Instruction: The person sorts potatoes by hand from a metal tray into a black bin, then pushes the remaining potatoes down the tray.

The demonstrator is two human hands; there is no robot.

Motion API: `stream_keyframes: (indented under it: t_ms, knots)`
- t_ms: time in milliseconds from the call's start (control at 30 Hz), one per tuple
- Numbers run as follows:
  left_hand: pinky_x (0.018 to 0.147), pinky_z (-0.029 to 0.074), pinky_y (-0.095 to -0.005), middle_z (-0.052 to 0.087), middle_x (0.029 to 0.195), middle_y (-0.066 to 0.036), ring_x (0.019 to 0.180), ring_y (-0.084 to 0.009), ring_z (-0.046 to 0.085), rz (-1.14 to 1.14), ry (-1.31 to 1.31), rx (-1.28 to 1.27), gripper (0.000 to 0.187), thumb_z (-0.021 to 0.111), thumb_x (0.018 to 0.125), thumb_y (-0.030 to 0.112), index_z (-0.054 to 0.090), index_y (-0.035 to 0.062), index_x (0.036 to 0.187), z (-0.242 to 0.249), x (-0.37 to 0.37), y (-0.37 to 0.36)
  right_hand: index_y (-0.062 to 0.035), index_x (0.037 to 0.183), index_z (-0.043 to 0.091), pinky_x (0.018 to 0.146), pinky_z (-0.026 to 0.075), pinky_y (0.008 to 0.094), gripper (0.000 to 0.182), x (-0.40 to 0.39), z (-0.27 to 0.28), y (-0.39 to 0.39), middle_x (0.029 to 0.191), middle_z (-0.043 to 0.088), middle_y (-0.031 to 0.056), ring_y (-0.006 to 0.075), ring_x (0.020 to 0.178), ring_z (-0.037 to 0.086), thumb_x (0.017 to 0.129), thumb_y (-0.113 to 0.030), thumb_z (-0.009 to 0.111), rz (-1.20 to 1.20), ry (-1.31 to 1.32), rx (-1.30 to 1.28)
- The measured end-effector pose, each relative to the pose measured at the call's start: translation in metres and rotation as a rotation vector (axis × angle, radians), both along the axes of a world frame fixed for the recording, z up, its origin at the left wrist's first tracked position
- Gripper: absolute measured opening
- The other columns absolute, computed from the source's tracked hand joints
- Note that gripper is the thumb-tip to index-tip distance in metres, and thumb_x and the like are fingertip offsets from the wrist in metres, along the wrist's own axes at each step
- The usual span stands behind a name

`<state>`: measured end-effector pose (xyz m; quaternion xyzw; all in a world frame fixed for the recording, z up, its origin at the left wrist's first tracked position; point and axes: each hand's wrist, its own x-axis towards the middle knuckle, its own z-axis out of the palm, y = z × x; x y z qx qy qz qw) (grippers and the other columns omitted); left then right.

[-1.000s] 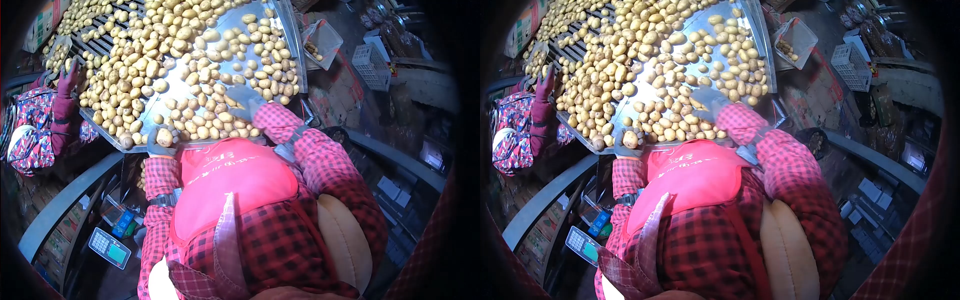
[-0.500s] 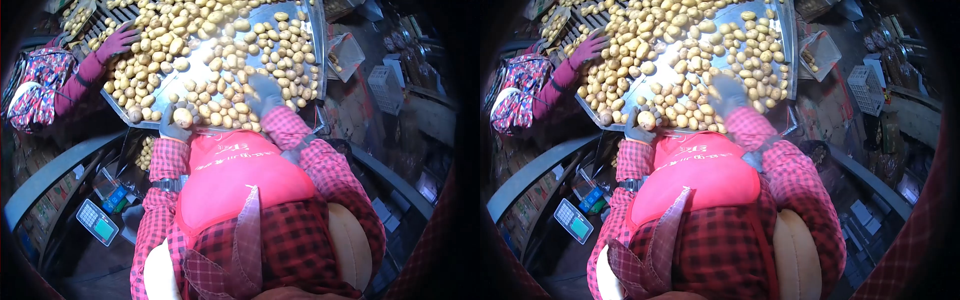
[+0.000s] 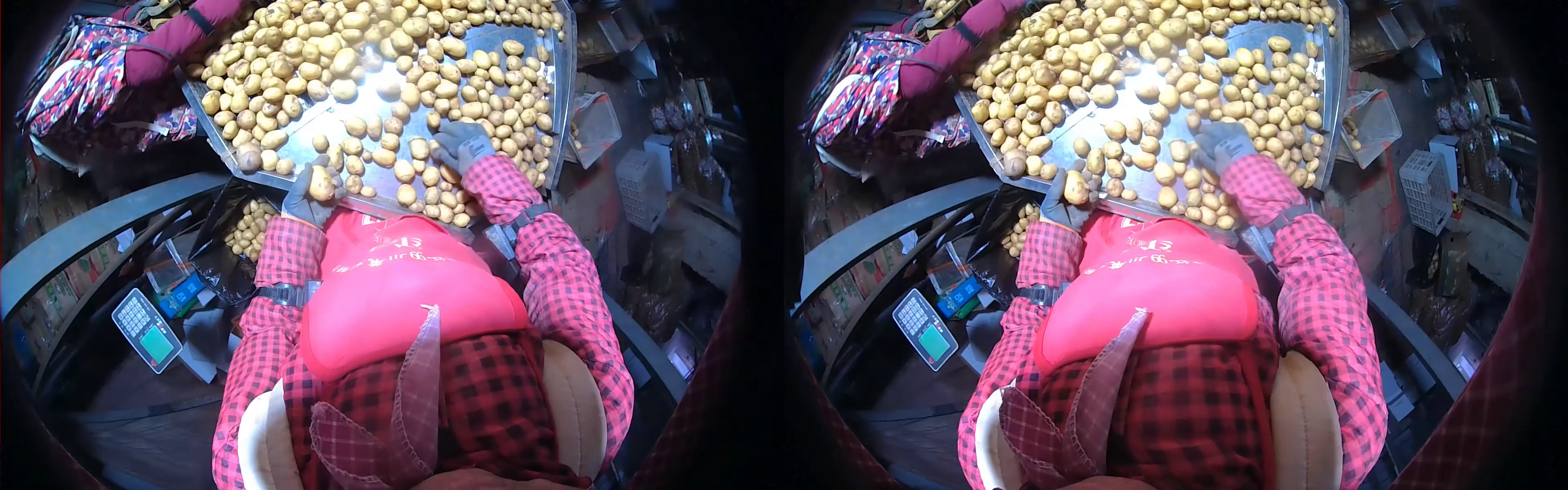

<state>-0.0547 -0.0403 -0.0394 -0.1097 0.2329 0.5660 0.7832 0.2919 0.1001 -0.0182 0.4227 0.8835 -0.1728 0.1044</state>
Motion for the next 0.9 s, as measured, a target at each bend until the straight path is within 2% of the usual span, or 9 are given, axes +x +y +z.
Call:
stream_keyframes:
  t_ms: [100,200,267,333,467,567,633,700,900]
  knots:
    - [0.071,0.058,-0.0417,0.064,0.105,-0.021,0.094,-0.035,0.063,-0.031,0.01,-0.125,0.048,0.06,0.097,0.042,0.057,0.0002,0.121,0.017,0.004,0.006,-0.0085,0.088,0.07,0.081,0.052,0.0469,0.03,-0.017,0.021,0.046,0.091,0.072,0.0122,0.0361,0.088,0.067,0.091,-0.035,0.057,-0.215,-0.052,0.133]
    - [0.069,0.059,-0.0411,0.065,0.103,-0.021,0.084,-0.0358,0.065,-0.029,0.054,-0.25,0.048,0.059,0.097,0.046,0.06,0.0011,0.113,0.035,0.005,0.02,-0.0094,0.114,0.067,0.094,0.049,0.0457,0.043,-0.019,-0.011,0.098,0.112,0.068,0.016,0.0372,0.107,0.062,0.089,-0.044,0.061,-0.396,0.25,0.374]
    - [0.067,0.057,-0.0379,0.064,0.097,-0.019,0.085,-0.0328,0.065,-0.061,0.495,-0.119,0.042,0.057,0.098,0.043,0.059,0.0014,0.106,0.036,0.011,0.031,-0.0126,0.14,0.052,0.104,0.043,0.0445,0.067,-0.035,-0.035,0.109,0.135,0.054,0.0179,0.0368,0.126,0.051,0.087,-0.051,0.064,-0.491,0.29,0.402]
    - [0.068,0.054,-0.0377,0.062,0.09,-0.016,0.088,-0.0299,0.065,-0.268,-0.218,0.096,0.033,0.057,0.099,0.035,0.06,0.0023,0.103,-0.018,-0.013,0.06,-0.013,0.139,0.051,0.102,0.042,0.0451,0.068,-0.07,-0.001,0.086,0.134,0.052,0.0164,0.0348,0.122,0.051,0.085,-0.052,0.064,-0.447,0.036,0.331]
    - [0.083,0.053,-0.0359,0.063,0.111,-0.014,0.096,-0.0275,0.064,-0.406,1.791,0.194,0.046,0.067,0.09,0.027,0.058,0.005,0.129,-0.011,0.008,0.139,-0.0089,0.128,0.057,0.091,0.043,0.0488,0.062,-0.057,-0.012,0.035,0.119,0.053,0.0166,0.0373,0.11,0.052,0.074,-0.038,0.072,-0.107,0.379,0.412]
    - [0.1,0.049,-0.0447,0.05,0.138,-0.021,0.122,-0.0375,0.055,-0.073,2.35,0.47,0.059,0.071,0.08,0.018,0.053,0.016,0.137,0.019,0.04,0.182,-0.0069,0.111,0.059,0.085,0.044,0.0491,0.045,-0.046,0.0,-0.003,0.112,0.053,0.0146,0.0367,0.103,0.054,0.071,-0.026,0.071,-0.1,0.401,0.227]
    - [0.1,0.048,-0.047,0.039,0.148,-0.016,0.127,-0.0361,0.051,-0.638,2.382,0.461,0.057,0.066,0.081,0.014,0.052,0.0259,0.136,0.04,0.05,0.204,-0.0066,0.104,0.06,0.085,0.046,0.0482,0.037,-0.044,0.01,-0.021,0.11,0.054,0.0151,0.0365,0.1,0.055,0.072,-0.021,0.069,-0.082,0.511,0.194]
    - [0.097,0.049,-0.0482,0.042,0.142,-0.014,0.123,-0.0366,0.052,-0.762,2.525,0.45,0.05,0.064,0.085,0.016,0.053,0.0279,0.132,0.034,0.064,0.215,-0.0068,0.113,0.061,0.09,0.046,0.0476,0.045,-0.039,0.001,-0.041,0.118,0.055,0.0144,0.0366,0.11,0.054,0.072,-0.022,0.07,-0.068,0.52,0.234]
    - [0.093,0.048,-0.0503,0.047,0.125,-0.014,0.117,-0.0378,0.049,-0.598,2.511,0.317,0.047,0.069,0.078,0.017,0.054,0.0241,0.122,0.017,0.072,0.177,-0.0084,0.127,0.059,0.098,0.043,0.0478,0.058,-0.042,-0.009,-0.055,0.128,0.055,0.0118,0.0337,0.119,0.052,0.074,-0.03,0.071,-0.105,0.371,0.326]
